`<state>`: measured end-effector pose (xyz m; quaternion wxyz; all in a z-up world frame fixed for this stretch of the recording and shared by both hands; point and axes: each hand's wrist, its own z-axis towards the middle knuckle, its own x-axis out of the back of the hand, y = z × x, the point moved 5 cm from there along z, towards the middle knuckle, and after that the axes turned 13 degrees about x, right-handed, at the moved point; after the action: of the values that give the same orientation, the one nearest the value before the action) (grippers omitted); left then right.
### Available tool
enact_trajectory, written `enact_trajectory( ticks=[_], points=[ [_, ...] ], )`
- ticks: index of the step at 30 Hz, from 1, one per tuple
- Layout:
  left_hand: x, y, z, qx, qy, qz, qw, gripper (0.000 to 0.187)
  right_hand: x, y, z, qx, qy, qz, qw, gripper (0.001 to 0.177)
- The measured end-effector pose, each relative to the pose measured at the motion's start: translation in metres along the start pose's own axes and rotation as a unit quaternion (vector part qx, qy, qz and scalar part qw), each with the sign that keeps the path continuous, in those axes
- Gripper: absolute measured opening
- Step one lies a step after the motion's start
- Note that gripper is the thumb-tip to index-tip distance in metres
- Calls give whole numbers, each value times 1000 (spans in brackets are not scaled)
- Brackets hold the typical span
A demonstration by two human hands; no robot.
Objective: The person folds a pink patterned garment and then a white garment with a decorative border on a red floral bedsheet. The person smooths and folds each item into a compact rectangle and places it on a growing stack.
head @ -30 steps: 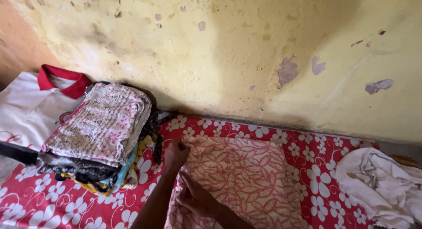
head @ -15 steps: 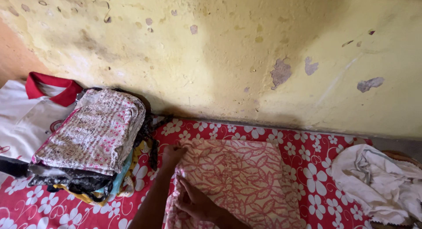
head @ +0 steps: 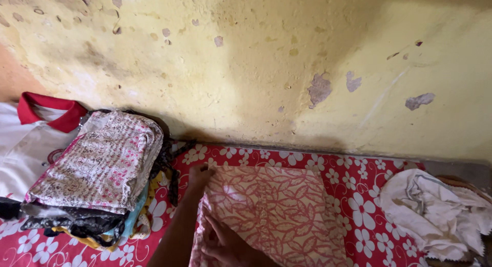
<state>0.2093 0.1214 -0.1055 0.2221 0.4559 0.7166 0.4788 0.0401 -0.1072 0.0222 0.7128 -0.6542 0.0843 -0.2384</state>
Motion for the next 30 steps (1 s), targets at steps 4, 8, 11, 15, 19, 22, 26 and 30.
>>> enact_trajectory(
  ticks=[4,8,11,15,19,22,26,30],
  points=[
    [6,-2,3,-39,59,66,995,21,1,-2,-2,-10,11,0,1000,91],
    [13,-4,-9,-54,132,194,971,21,3,8,1,-28,-9,10,1000,87],
    [20,-4,-13,-84,107,132,982,19,0,18,2,2,-13,-50,999,86],
    [28,-8,0,-43,85,75,993,13,1,44,0,-38,15,31,999,82],
    [24,-1,3,-184,101,46,977,9,42,59,10,138,195,-88,967,31],
    [18,15,9,-212,80,-18,974,13,101,92,-19,-12,465,-97,880,29],
    [3,45,-5,-237,164,20,957,25,202,87,-89,54,598,-258,757,23],
    [-30,68,-68,-305,442,251,805,52,262,90,-192,-106,697,-288,648,24]
  ],
)
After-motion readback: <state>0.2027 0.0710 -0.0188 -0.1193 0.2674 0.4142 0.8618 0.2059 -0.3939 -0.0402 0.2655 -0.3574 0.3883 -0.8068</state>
